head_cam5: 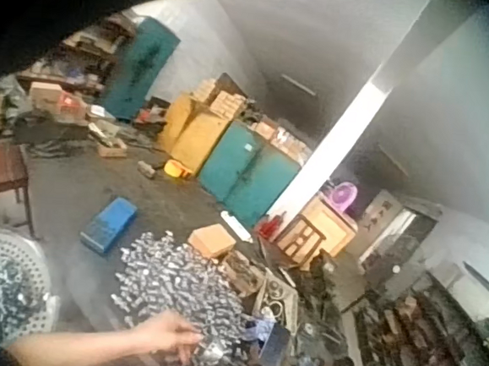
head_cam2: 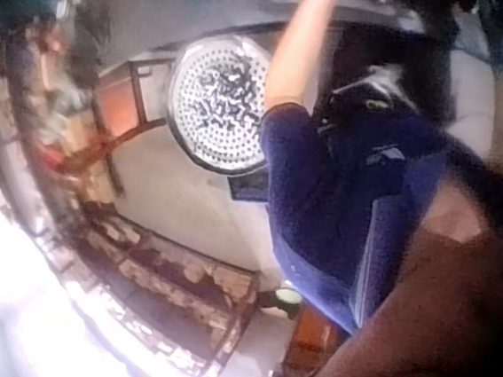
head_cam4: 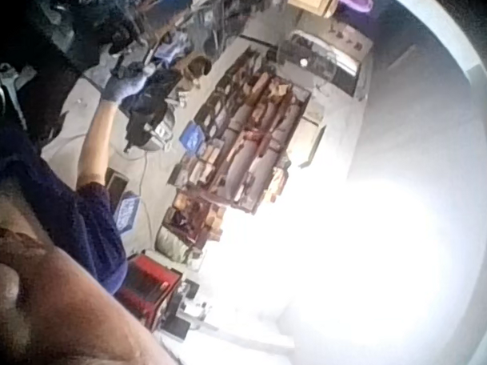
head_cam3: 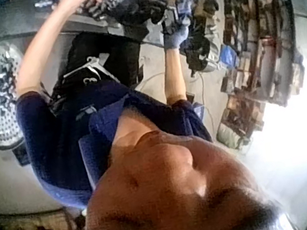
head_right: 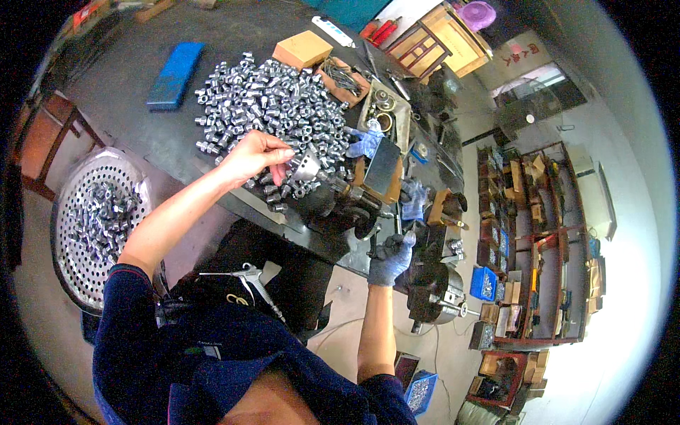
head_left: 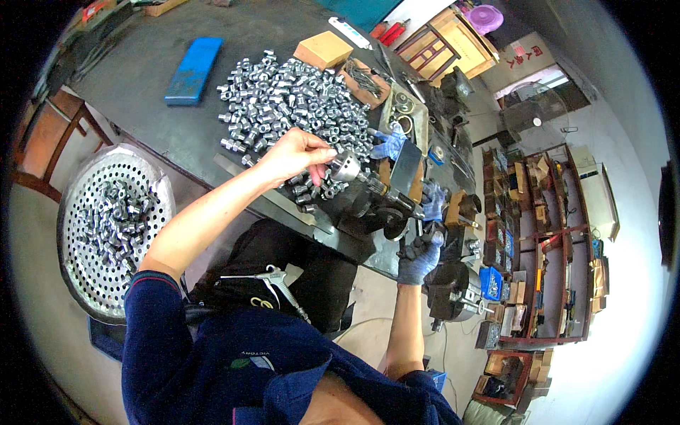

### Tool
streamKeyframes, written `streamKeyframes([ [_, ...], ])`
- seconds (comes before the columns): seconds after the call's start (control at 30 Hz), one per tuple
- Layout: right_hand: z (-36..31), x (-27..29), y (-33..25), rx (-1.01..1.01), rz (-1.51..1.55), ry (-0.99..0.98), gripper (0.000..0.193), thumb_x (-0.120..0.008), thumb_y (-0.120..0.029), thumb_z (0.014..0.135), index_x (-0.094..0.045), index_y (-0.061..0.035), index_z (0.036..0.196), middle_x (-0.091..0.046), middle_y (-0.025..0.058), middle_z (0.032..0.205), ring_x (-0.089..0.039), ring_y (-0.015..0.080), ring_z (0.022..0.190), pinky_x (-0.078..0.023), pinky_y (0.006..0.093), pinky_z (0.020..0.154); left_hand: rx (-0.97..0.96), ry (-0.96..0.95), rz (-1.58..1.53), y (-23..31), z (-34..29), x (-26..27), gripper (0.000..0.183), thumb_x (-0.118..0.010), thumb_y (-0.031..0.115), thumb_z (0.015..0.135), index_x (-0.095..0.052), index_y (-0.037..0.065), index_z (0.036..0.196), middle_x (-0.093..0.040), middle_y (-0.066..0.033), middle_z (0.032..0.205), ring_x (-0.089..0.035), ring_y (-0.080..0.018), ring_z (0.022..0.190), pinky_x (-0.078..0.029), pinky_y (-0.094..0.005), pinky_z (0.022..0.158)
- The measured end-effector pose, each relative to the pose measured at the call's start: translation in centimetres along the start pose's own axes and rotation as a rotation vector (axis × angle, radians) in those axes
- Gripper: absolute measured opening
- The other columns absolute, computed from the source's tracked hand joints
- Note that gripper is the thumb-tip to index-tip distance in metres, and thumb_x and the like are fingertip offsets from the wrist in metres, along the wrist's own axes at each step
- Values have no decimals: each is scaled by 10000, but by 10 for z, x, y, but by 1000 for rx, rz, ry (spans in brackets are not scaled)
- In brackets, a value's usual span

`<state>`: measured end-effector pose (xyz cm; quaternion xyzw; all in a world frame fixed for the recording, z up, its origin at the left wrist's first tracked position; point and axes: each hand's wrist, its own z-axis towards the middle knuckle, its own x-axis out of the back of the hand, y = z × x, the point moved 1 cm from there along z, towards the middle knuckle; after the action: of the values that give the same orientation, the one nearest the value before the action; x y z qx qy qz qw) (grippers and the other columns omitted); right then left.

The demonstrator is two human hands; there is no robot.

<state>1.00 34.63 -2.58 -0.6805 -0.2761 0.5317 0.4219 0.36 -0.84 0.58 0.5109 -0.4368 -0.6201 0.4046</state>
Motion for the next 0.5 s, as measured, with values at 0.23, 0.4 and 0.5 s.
streamKeyframes([
  [0.23, 0, 1, -4, 34, 9, 76, 311, -591, -377, 811, -504, -103, 694, -408, -23, 515, -330, 71, 373, -256, 202, 322, -14, 6, 28, -2, 6, -4, 221, -587, 138, 858, -627, -80, 845, -604, -110, 614, -593, -162, 471, -469, -254, 435],
  [0.4, -13, -21, -15, 95, -37, 48, 342, -629, -408, 791, -509, -100, 707, -399, -27, 519, -308, 59, 367, -249, 192, 316, 33, 1, 6, 4, 2, -3, 219, -585, 137, 859, -628, -77, 844, -605, -110, 622, -591, -157, 472, -470, -251, 441],
  [0.5, -7, -5, -7, 49, -1, 1, 325, -628, -390, 794, -513, -98, 709, -402, -27, 516, -302, 55, 364, -244, 186, 315, 67, 7, 16, 1, -3, -2, 244, -582, 164, 861, -625, -76, 843, -600, -104, 620, -586, -160, 468, -467, -251, 446],
])
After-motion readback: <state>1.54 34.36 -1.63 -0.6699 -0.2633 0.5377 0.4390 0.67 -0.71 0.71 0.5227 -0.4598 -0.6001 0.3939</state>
